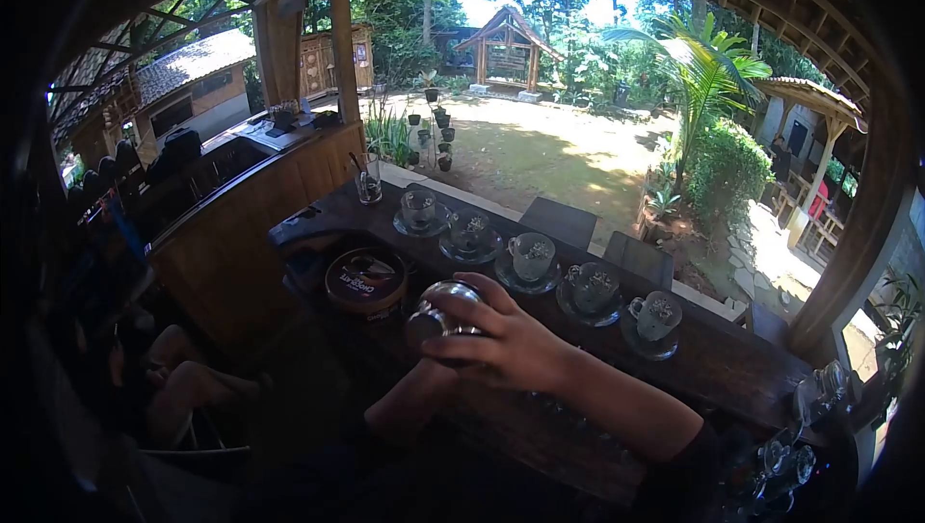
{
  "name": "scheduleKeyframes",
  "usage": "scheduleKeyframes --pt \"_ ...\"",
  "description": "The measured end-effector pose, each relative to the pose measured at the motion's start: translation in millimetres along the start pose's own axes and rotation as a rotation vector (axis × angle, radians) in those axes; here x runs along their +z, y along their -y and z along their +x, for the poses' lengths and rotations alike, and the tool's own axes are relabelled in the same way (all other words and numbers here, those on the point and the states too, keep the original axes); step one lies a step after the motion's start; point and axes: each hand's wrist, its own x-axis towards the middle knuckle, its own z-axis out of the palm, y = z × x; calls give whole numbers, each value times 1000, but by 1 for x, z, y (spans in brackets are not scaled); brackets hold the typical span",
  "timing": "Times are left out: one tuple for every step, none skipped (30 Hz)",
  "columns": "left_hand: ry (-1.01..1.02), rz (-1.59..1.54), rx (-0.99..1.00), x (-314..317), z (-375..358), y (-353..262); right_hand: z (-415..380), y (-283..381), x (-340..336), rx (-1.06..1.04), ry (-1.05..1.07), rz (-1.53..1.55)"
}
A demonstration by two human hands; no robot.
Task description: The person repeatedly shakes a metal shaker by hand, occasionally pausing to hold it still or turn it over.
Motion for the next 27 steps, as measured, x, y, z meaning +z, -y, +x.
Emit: scheduleKeyframes --pt "4 2 -10 -6 1 1 -2 -5 6 -17 -17 8" --pt "14 4 -23 -11 6 2 -2 -7 9 -33 -36 10" --pt "28 8 -34 -16 14 2 4 7 6 -171 23 -156" --pt "36 11 -42 -21 20 1 10 31 5 -309 87 -314" --pt "34 15 -50 -25 21 1 9 52 15 -386 25 -328" --pt "29 20 -57 -22 22 -2 8 72 18 -436 38 -382" --pt "0 35 -7 -16 18 -5 9 73 18 -461 -21 -376" --pt "-31 51 41 1 15 -9 11 71 17 -484 -82 -368" --pt "-53 403 121 8 14 -9 14 58 10 -405 -62 -318" --pt "-72 755 199 12 12 -5 15 36 3 -329 -39 -268" --pt "-84 757 199 2 9 5 8 9 8 -187 -14 -125" --pt "-117 529 148 -23 9 21 5 -3 13 34 -52 54" --pt "-139 295 99 -48 11 38 2 -8 21 78 -66 98" --pt "-142 57 50 -58 17 47 2 -8 24 120 -77 127" --pt "-111 52 61 -53 22 37 7 4 20 -61 -22 -33" --pt "-89 -12 -73 -52 19 17 12 24 17 -243 36 -186" --pt "-82 -71 -212 -42 15 2 15 49 15 -350 18 -270" --pt "-81 60 -102 -15 15 -7 19 67 12 -455 -6 -348" --pt "-7 13 -30 -9 15 -8 23 70 6 -460 -11 -350" --pt "63 -37 39 0 14 -10 25 70 -1 -453 -11 -268" --pt "28 218 170 13 7 -7 26 69 -8 -442 -10 -182" --pt "-9 473 299 28 1 -4 26 50 -10 -380 12 -191" --pt "-12 474 293 11 1 6 18 27 -4 -195 22 -88" --pt "-34 619 206 -28 3 22 10 11 3 -11 31 12" --pt "-51 762 121 -66 7 38 6 7 9 -10 29 7" --pt "-66 905 41 -83 13 44 2 5 13 -18 -5 24" --pt "-51 910 56 -59 20 31 4 5 12 -35 -39 33"
